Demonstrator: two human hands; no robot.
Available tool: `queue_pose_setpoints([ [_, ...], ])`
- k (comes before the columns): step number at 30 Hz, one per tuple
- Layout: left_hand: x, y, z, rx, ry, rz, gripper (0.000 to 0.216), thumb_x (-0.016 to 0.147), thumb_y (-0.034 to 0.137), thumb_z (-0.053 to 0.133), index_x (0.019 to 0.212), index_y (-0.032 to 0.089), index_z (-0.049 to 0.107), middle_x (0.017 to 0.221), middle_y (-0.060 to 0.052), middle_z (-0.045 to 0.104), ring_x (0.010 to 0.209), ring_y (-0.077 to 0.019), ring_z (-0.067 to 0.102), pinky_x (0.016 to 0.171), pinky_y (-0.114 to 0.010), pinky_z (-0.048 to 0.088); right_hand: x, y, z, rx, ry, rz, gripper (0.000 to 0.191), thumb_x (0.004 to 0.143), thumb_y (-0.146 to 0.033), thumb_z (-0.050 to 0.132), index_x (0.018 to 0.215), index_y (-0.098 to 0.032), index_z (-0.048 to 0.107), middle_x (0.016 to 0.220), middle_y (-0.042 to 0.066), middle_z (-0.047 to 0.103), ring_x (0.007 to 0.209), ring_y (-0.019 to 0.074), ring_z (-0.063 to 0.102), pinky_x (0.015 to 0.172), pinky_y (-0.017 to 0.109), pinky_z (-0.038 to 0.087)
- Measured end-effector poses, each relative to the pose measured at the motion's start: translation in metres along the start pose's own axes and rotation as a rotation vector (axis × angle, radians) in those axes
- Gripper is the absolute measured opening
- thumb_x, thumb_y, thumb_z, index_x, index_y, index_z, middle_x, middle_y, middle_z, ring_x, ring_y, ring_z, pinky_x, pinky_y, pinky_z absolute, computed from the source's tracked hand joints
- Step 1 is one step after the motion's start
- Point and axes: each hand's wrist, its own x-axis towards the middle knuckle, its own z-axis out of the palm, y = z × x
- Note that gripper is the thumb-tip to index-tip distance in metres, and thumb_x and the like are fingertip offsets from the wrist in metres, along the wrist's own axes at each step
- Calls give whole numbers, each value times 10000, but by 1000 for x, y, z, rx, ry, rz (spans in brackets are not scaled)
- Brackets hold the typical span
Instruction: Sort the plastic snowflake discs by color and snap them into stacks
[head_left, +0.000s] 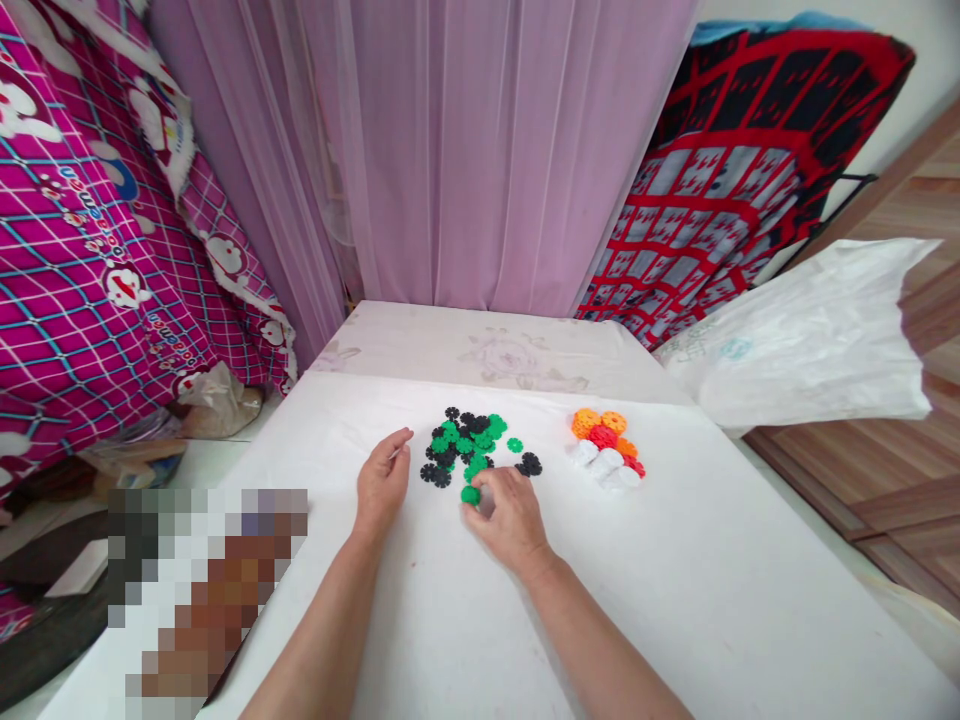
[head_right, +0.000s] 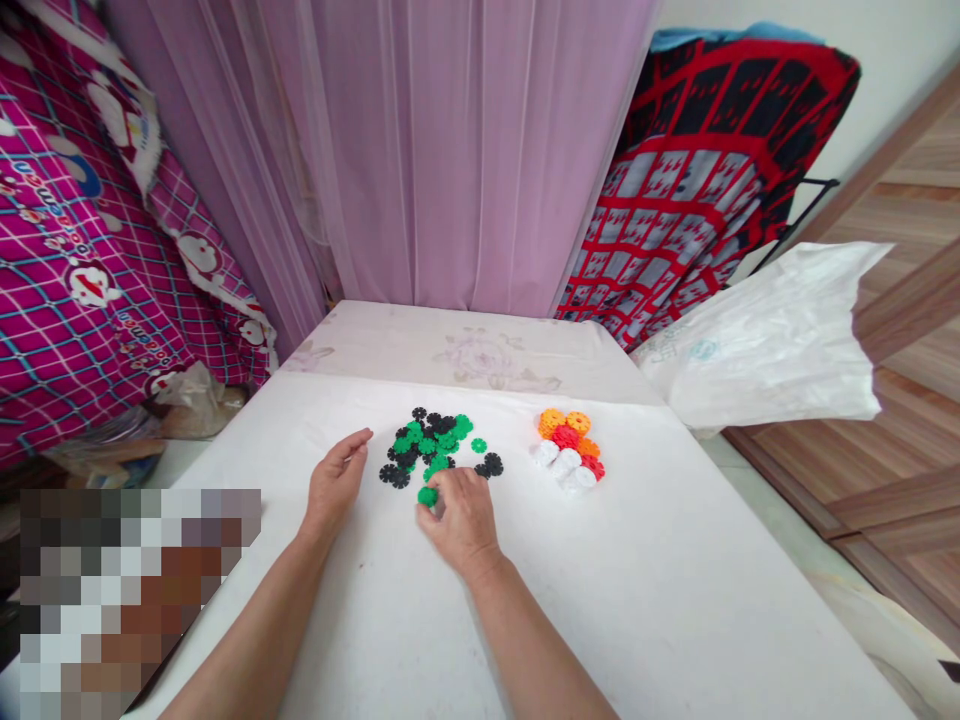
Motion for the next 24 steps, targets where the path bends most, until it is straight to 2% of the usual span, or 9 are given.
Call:
queue_pose_setpoints([
  [17,1,-2,0,12,-7,1,296,842,358,520,1036,230,703,1186,-53,700,1136,-208,624,1030,-389,465,-3,3,-2,-63,-48,25,150,682,-180,652,813,-229,598,812,-5,672,830,195,574,769,316,355],
  [24,0,1,-1,23,-8,2,290,847,345,518,1039,233,703,1187,-49,699,1141,-204,621,1019,-381,472,11,13,-1,-42,59,51,74,740,-222,642,797,-222,595,824,12,666,835,199,569,787,324,374],
])
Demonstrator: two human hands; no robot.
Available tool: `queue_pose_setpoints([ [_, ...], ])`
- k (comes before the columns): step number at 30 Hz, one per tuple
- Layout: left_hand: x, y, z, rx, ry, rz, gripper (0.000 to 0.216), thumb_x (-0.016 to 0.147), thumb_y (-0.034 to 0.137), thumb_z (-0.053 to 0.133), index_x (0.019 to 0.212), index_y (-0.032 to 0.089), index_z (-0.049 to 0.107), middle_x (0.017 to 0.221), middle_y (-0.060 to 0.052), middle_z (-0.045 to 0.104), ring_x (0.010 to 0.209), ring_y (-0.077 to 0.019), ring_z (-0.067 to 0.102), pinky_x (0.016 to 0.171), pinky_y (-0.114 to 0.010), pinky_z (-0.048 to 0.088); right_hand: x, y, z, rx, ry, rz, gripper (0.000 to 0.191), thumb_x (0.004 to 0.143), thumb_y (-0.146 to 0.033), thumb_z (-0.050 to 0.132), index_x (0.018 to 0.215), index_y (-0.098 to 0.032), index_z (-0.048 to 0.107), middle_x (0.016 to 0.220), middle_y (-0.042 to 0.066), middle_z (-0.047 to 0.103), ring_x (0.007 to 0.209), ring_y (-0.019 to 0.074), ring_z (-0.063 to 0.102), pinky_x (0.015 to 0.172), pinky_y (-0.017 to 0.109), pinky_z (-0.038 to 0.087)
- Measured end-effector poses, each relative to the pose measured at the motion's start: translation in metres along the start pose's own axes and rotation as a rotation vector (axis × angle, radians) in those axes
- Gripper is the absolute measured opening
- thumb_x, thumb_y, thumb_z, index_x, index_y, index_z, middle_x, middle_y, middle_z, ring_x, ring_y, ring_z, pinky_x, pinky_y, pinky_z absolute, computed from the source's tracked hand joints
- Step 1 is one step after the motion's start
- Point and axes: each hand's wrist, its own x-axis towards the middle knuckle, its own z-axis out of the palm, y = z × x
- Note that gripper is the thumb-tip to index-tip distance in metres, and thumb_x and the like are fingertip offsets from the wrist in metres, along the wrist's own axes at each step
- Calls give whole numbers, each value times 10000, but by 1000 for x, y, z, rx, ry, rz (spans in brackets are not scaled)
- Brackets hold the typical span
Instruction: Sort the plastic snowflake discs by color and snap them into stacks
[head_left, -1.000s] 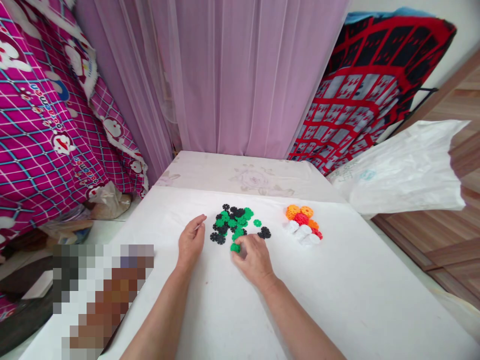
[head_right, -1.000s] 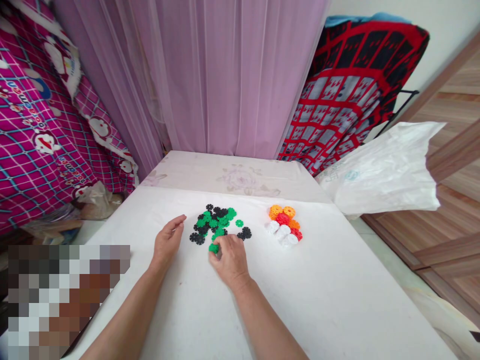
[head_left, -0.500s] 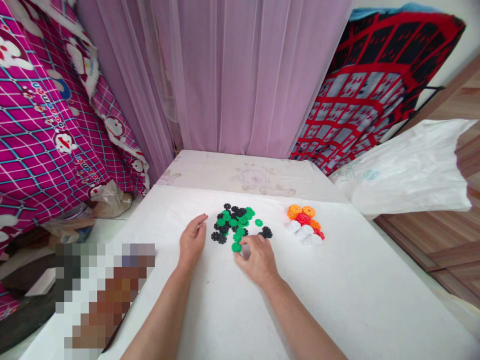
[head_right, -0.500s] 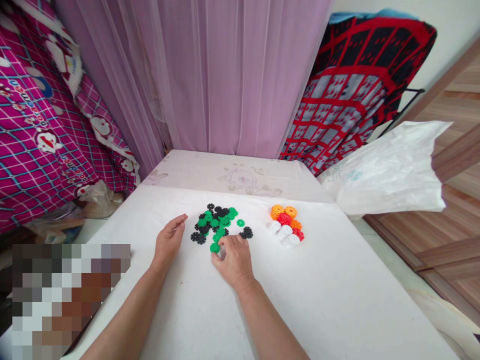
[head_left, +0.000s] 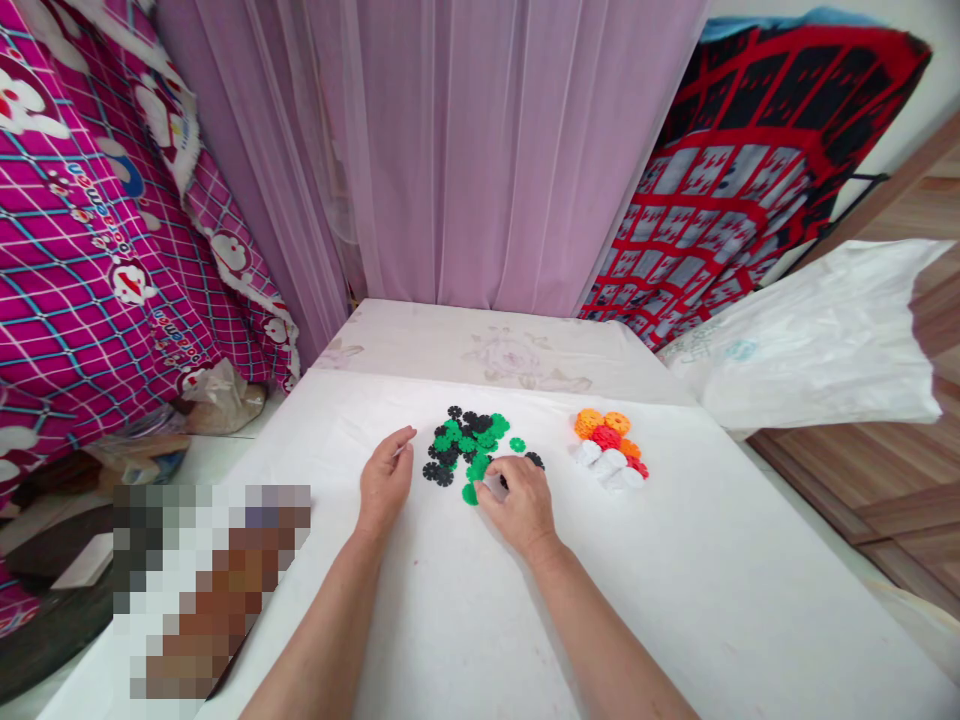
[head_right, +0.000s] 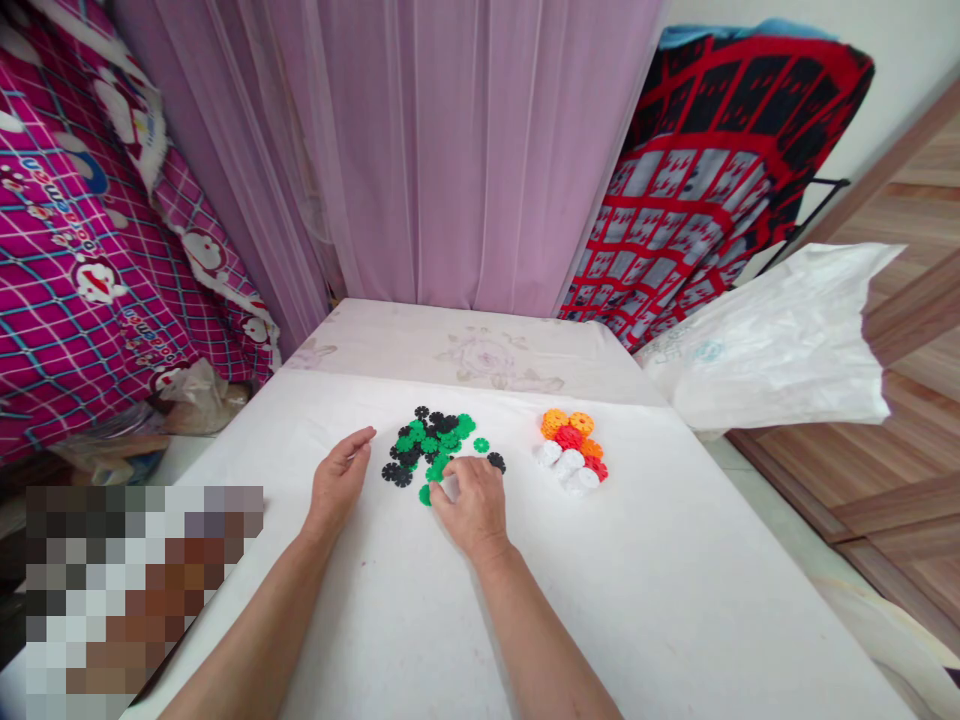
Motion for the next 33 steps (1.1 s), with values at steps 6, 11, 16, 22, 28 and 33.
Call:
queue_pose_setpoints([
  [6,0,1,0,-10,-4,-4,279,847,337,521,1032,234,703,1185,-48,699,1132,-201,626,1007,-373,482,15,13,8,-17,-34,13,105,747,-202,655,837,-241,617,887,8,697,902,214,558,809,339,372],
  [11,-1,0,0,12,-5,-8,284,848,336,523,1042,237,704,1202,-48,693,1147,-207,617,1048,-398,449,15,14,12,-35,-66,41,95,750,-208,657,835,-240,628,866,7,701,904,221,561,794,341,360],
  [16,0,0,0,2,-13,-11,293,846,339,524,1054,233,701,1209,-51,689,1161,-207,610,1044,-392,452,18,17,14,-31,-29,69,133,729,-215,647,859,-224,626,856,18,689,890,223,574,791,347,378],
  [22,-1,1,0,-6,-3,-13,289,844,337,523,1045,233,703,1200,-51,693,1150,-206,616,1039,-392,456,-2,7,0,158,-13,-17,145,723,-188,632,858,-232,603,900,15,696,886,201,594,826,343,427],
  [28,-1,2,0,-13,-10,-10,289,851,349,517,1042,232,700,1193,-50,695,1139,-203,622,1010,-380,481,-14,-5,-5,147,-94,-54,189,701,-145,624,861,-243,595,885,-3,696,883,193,597,816,332,436],
  [33,-1,2,0,-12,-6,-4,287,845,346,526,1043,235,701,1188,-47,698,1138,-206,623,1004,-381,486,-11,-5,-3,126,-112,-44,185,701,-145,625,856,-243,600,884,-1,695,889,194,594,823,331,433],
])
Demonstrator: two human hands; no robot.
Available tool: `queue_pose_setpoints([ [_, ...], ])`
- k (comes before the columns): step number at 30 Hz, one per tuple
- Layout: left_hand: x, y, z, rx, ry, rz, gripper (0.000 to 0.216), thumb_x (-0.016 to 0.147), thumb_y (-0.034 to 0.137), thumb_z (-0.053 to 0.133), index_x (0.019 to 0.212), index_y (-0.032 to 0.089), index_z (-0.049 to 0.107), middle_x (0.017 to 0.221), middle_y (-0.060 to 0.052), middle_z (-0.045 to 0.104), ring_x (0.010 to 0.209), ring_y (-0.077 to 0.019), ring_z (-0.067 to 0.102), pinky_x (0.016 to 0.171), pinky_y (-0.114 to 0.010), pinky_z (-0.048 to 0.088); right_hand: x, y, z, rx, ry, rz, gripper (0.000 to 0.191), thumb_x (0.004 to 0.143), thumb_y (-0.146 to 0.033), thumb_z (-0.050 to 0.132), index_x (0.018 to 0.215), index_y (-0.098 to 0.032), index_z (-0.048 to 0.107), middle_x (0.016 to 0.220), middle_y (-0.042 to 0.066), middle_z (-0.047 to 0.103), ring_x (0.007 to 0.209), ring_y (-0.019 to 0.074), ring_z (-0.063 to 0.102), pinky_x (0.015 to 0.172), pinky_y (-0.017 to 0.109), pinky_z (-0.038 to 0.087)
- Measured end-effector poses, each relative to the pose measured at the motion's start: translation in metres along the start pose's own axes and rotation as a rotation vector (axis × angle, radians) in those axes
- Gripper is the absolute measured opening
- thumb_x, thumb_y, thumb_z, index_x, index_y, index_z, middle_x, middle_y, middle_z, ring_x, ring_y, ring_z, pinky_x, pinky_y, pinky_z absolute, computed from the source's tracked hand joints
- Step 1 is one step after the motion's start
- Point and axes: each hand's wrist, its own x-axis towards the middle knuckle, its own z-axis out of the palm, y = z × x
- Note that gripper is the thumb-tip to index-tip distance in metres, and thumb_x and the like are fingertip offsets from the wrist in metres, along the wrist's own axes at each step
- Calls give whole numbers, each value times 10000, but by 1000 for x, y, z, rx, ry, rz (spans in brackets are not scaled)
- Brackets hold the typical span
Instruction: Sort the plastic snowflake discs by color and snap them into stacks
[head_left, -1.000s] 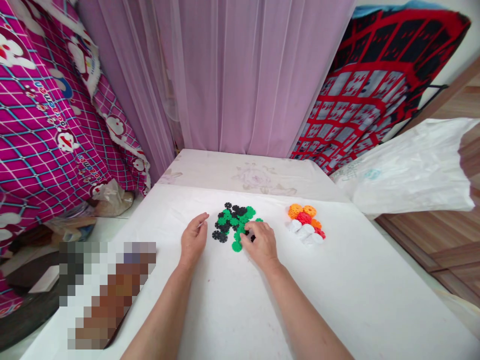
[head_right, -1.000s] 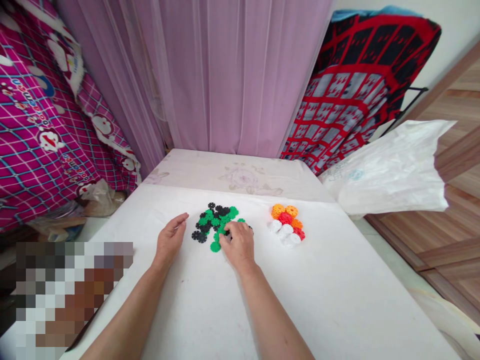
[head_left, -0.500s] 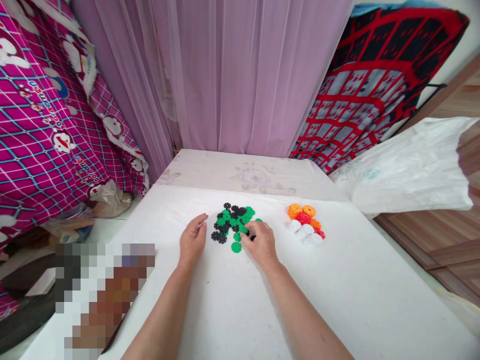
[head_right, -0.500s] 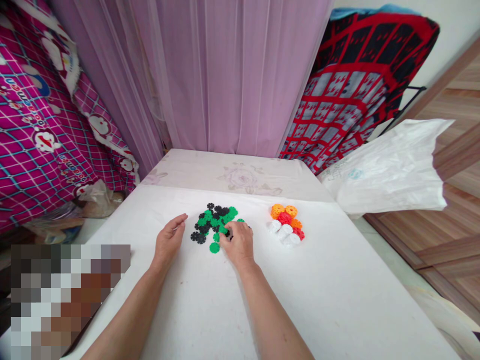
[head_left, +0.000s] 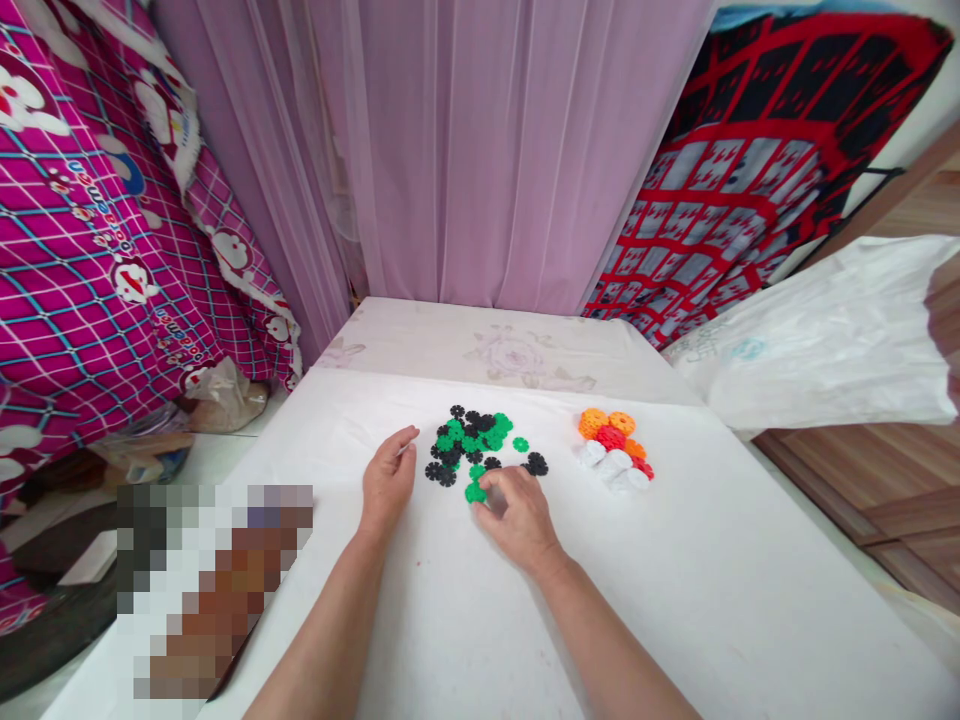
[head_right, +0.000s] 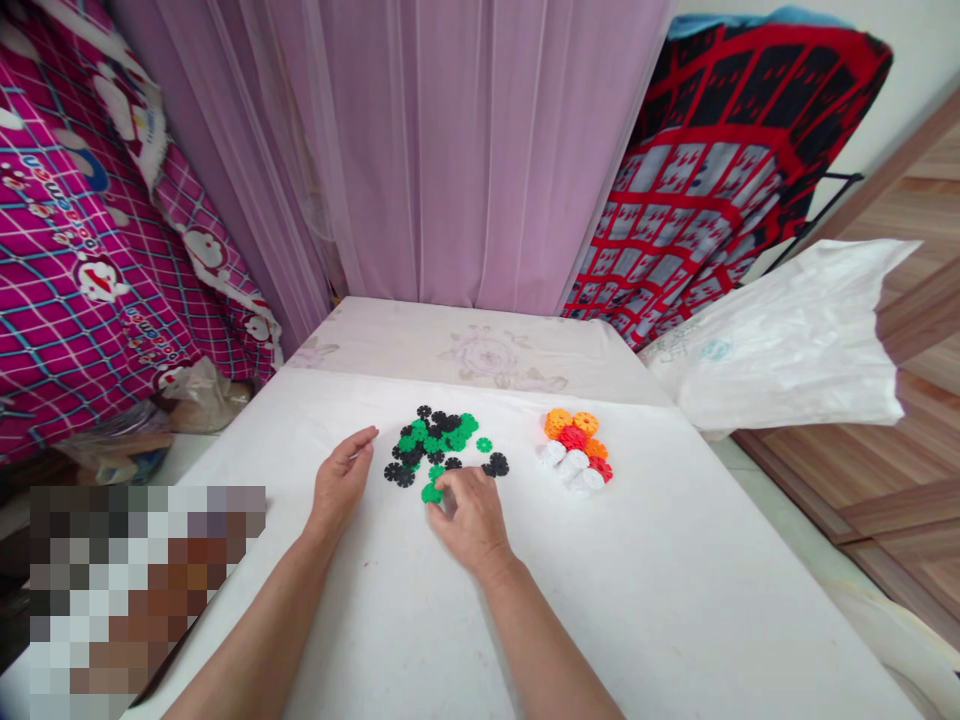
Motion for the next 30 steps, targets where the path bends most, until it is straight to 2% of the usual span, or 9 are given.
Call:
queue_pose_setpoints([
  [5,0,-1,0,-2,-1,0,287,844,347,526,1040,231,702,1191,-52,697,1142,-208,621,1013,-387,480,-1,-1,-1,22,-3,5,185,705,-149,631,864,-240,603,905,1,694,900,197,589,831,338,426],
  [11,1,-4,1,6,11,-6,288,843,348,525,1044,243,703,1188,-44,699,1137,-205,623,1024,-389,468,12,8,3,28,90,55,67,777,-197,599,791,-245,642,838,8,705,842,191,608,803,329,448],
  [16,1,-3,1,6,3,-6,286,848,350,524,1046,243,700,1193,-42,696,1141,-204,622,1029,-388,466,24,17,8,44,64,102,139,788,-174,587,745,-268,681,733,-15,694,768,177,606,745,302,455],
  [23,1,-2,1,-6,9,-1,280,843,341,525,1037,237,699,1185,-49,697,1143,-209,621,1021,-387,474,23,37,1,-78,103,153,181,789,-139,559,781,-264,689,779,-12,706,796,183,609,754,304,437],
  [28,1,-4,2,2,4,-4,291,851,352,517,1046,237,700,1201,-53,691,1146,-210,618,1027,-393,464,24,21,0,-120,108,108,14,756,-239,652,747,-249,657,750,-13,691,785,190,597,763,315,413],
  [30,1,-6,2,8,0,1,294,852,353,517,1051,239,701,1210,-52,687,1154,-211,613,1031,-394,461,29,10,3,-144,65,148,83,726,-290,701,706,-246,633,716,-18,679,746,189,587,724,310,401],
])
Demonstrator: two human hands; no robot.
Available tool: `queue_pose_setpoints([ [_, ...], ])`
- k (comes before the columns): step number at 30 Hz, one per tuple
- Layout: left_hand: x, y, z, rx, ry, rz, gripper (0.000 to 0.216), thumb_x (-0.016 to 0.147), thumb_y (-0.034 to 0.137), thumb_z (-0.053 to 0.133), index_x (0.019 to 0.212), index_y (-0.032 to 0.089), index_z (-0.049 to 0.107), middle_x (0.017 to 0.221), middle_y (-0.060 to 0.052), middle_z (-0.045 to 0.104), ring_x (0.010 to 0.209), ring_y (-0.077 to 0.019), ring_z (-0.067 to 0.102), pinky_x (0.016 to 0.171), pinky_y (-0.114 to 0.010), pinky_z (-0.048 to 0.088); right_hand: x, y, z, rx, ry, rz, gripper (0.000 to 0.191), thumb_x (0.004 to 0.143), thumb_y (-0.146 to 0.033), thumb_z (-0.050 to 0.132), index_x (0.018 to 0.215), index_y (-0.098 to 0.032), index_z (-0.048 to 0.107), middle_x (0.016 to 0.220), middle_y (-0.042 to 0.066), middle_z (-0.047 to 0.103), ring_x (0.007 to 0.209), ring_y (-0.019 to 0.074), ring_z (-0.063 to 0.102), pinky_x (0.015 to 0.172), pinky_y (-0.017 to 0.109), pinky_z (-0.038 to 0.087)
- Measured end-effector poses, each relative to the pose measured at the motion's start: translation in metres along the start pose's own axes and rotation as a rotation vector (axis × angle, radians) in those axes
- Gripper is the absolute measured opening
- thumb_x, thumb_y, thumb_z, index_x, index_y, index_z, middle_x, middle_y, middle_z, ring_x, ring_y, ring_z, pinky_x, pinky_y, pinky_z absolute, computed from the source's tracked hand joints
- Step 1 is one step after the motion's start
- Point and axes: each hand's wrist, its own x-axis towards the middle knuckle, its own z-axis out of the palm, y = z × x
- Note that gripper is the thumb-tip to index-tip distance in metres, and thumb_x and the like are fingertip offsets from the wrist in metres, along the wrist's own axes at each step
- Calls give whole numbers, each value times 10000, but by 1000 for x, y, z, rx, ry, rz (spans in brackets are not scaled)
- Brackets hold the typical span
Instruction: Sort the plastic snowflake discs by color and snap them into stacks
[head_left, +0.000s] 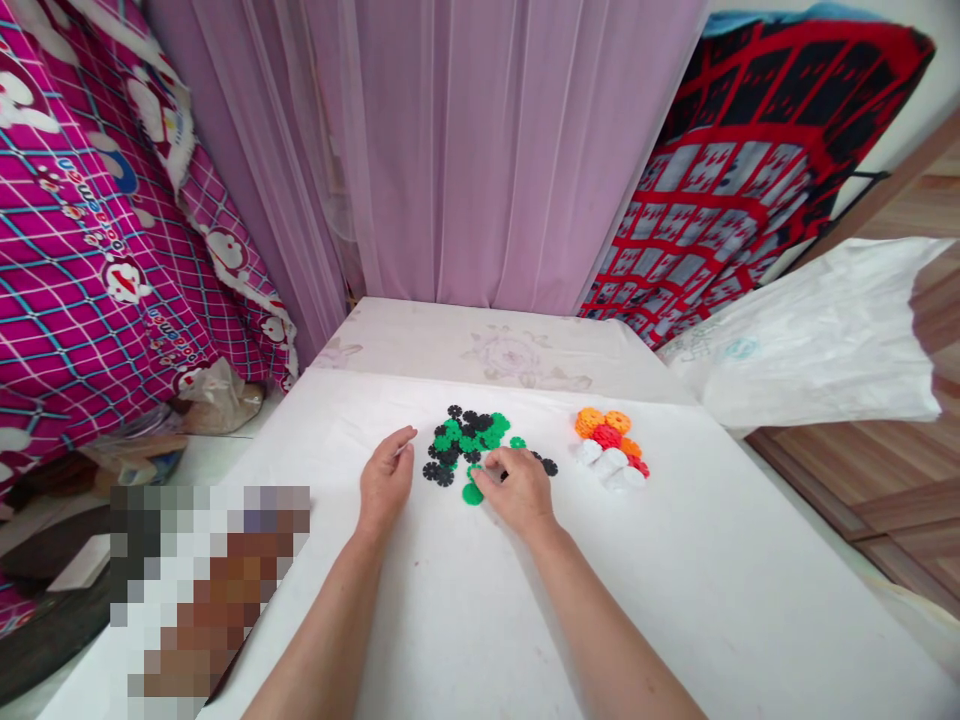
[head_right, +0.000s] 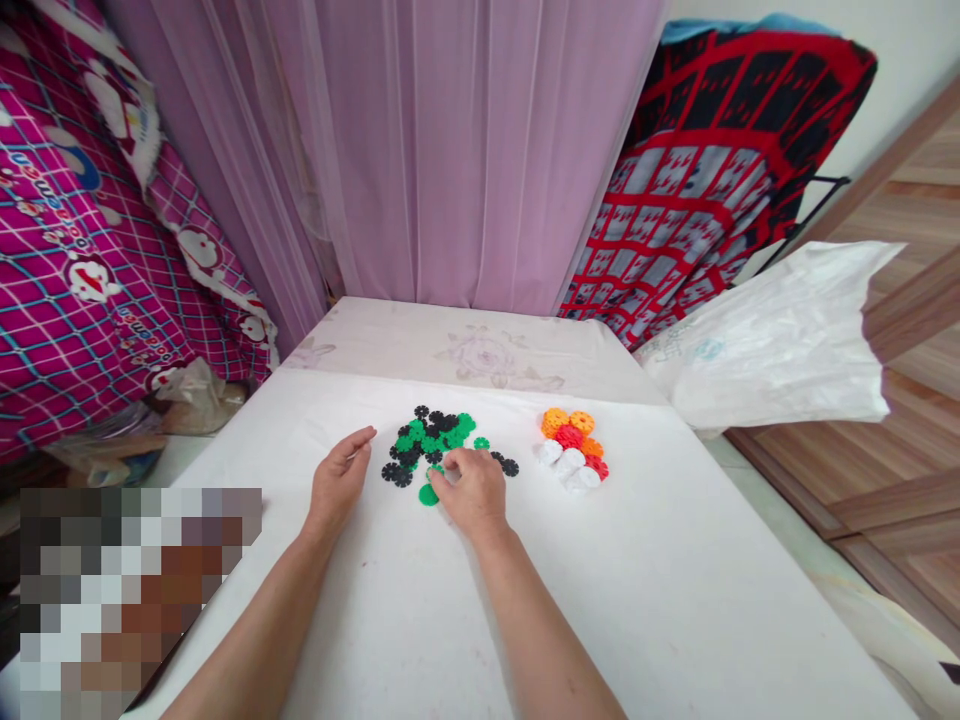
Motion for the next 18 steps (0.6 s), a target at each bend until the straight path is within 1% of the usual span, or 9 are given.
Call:
queue_pose_setpoints([
  [3,0,-1,0,11,-3,4,295,851,353,521,1058,242,700,1217,-51,684,1160,-212,609,1042,-397,452,9,-13,1,-66,-117,91,165,697,-331,738,651,-245,604,666,-22,657,694,180,569,647,293,360],
  [5,0,-1,-1,14,-3,5,299,852,355,521,1063,240,699,1217,-51,684,1158,-211,610,1041,-395,453,17,-17,-1,-109,-199,123,159,682,-313,745,652,-245,605,670,-20,656,694,178,567,620,286,333],
  [8,0,2,-1,13,-2,9,298,851,350,520,1055,229,701,1203,-54,691,1148,-210,616,1034,-393,460,24,-18,-10,-162,-321,175,113,677,-280,733,731,-248,640,743,-15,679,741,180,583,625,282,326],
  [10,0,3,-1,8,-2,6,296,849,346,520,1047,223,703,1193,-57,696,1137,-212,622,1028,-395,466,24,-17,-19,-192,-378,205,115,700,-267,705,804,-245,662,807,-6,692,791,183,597,653,281,340],
  [12,0,3,-1,1,1,-2,295,847,345,520,1044,224,704,1192,-58,696,1135,-214,624,1024,-398,469,21,-17,-27,-220,-398,186,135,732,-257,675,865,-238,672,865,10,701,852,195,604,699,285,359],
  [14,0,2,0,0,6,-4,295,847,347,520,1043,228,705,1195,-56,695,1138,-215,622,1025,-400,468,15,-17,-31,-237,-393,127,131,756,-245,656,885,-228,674,910,25,706,908,211,599,751,294,372],
  [18,0,0,0,10,4,-3,299,847,352,521,1055,236,702,1209,-53,689,1146,-215,618,1038,-407,456,3,-13,-28,-224,-344,47,102,767,-188,629,860,-214,660,906,40,700,916,214,590,799,295,387],
])
